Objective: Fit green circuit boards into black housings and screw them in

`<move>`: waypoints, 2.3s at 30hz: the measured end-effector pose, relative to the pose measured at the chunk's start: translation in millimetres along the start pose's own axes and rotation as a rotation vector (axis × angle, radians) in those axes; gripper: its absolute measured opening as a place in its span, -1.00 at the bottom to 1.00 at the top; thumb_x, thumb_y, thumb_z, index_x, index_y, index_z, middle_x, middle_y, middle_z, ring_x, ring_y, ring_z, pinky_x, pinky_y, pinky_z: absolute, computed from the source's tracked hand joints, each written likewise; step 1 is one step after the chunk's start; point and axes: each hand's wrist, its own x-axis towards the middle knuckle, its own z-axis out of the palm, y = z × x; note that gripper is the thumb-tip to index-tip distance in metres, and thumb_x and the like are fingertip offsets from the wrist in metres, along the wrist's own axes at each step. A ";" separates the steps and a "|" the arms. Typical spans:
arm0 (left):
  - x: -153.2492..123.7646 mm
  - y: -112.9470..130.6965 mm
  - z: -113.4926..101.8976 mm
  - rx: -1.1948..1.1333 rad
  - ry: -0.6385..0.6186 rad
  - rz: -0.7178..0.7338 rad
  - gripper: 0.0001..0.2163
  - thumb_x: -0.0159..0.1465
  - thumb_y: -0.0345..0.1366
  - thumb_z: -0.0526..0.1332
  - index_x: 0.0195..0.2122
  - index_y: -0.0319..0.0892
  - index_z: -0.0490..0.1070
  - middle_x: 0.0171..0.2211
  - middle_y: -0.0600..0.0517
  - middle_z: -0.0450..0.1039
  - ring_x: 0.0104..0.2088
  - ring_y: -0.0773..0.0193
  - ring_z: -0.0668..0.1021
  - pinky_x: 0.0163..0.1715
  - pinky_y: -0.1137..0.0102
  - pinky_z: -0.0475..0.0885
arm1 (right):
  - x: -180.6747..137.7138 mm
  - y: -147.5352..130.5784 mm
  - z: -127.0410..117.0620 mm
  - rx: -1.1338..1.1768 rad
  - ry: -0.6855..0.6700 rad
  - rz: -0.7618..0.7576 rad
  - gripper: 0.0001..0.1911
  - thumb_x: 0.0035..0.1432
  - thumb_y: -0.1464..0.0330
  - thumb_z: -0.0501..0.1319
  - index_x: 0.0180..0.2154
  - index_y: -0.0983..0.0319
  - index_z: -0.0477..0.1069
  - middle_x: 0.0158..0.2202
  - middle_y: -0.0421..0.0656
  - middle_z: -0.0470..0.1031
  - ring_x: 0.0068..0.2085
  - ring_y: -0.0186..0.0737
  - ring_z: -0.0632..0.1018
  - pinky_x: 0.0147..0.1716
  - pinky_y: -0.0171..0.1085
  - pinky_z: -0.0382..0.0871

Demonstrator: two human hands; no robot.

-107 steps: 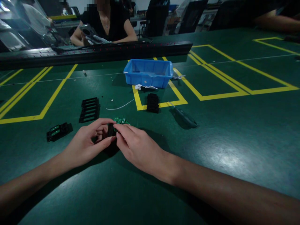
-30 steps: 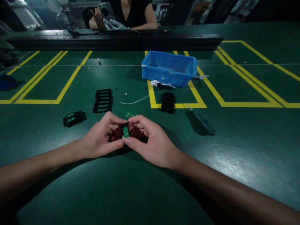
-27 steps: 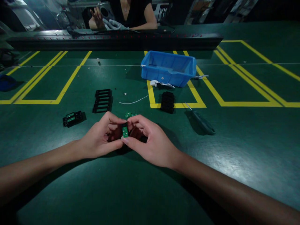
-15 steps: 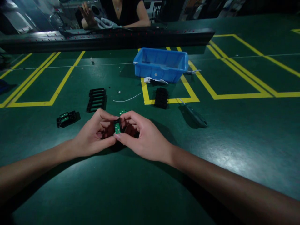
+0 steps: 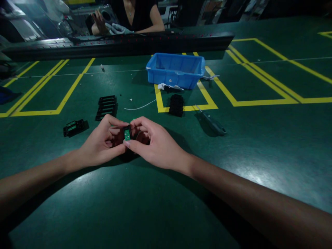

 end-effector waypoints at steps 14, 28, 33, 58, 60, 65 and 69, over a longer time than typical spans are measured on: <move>0.1 -6.8 4.0 0.294 0.146 0.123 -0.62 0.29 -0.34 0.27 0.09 -0.14 0.19 -0.51 0.18 0.31 -0.58 0.45 0.37 -0.60 0.57 0.20 | 8.2 13.3 1.8 0.073 0.006 -0.100 -0.73 0.20 0.41 0.30 -0.11 0.26 0.29 -0.36 -0.24 0.49 -0.47 -0.35 0.55 -0.55 -0.38 0.44; -2.1 -2.9 4.4 0.404 0.151 0.157 -0.63 0.33 -0.29 0.22 0.13 -0.16 0.20 -0.53 0.20 0.24 -0.59 0.45 0.33 -0.55 0.54 0.17 | 12.0 17.5 -0.3 -0.042 0.007 -0.109 -0.69 0.20 0.33 0.32 -0.08 0.25 0.30 -0.37 -0.22 0.49 -0.48 -0.32 0.54 -0.59 -0.36 0.42; -1.8 -3.4 4.5 0.396 0.149 0.166 -0.63 0.33 -0.29 0.21 0.13 -0.17 0.20 -0.52 0.20 0.23 -0.58 0.45 0.33 -0.54 0.53 0.17 | 14.4 19.7 -1.1 -0.044 0.016 -0.118 -0.69 0.20 0.32 0.32 -0.09 0.24 0.29 -0.38 -0.22 0.49 -0.49 -0.33 0.54 -0.60 -0.37 0.41; 1.0 -6.1 0.7 0.281 0.139 0.124 -0.63 0.36 -0.29 0.17 0.15 -0.18 0.17 -0.48 0.16 0.37 -0.56 0.45 0.40 -0.55 0.57 0.22 | 21.9 16.6 0.1 -0.046 0.017 -0.129 -0.66 0.20 0.31 0.32 -0.07 0.24 0.26 -0.42 -0.28 0.45 -0.58 -0.39 0.50 -0.71 -0.43 0.34; 0.4 -6.2 0.9 0.285 0.144 0.127 -0.63 0.35 -0.30 0.17 0.15 -0.18 0.17 -0.48 0.16 0.36 -0.56 0.44 0.39 -0.54 0.56 0.22 | 21.5 16.6 -0.7 -0.048 0.005 -0.131 -0.66 0.20 0.31 0.32 -0.06 0.24 0.27 -0.42 -0.27 0.46 -0.58 -0.39 0.50 -0.71 -0.43 0.34; -1.1 -3.7 1.6 0.310 0.142 0.136 -0.64 0.36 -0.29 0.16 0.15 -0.17 0.18 -0.51 0.18 0.29 -0.57 0.44 0.36 -0.54 0.55 0.20 | 21.3 17.8 -3.2 -0.041 -0.022 -0.126 -0.65 0.20 0.31 0.31 -0.05 0.24 0.26 -0.42 -0.28 0.45 -0.56 -0.36 0.52 -0.69 -0.41 0.37; -0.9 -3.8 1.7 0.331 0.132 0.158 -0.65 0.37 -0.28 0.16 0.15 -0.16 0.17 -0.51 0.19 0.28 -0.57 0.44 0.36 -0.53 0.55 0.19 | 20.7 18.1 -3.5 -0.045 -0.016 -0.123 -0.65 0.20 0.32 0.31 -0.05 0.26 0.26 -0.43 -0.28 0.45 -0.55 -0.35 0.52 -0.66 -0.39 0.39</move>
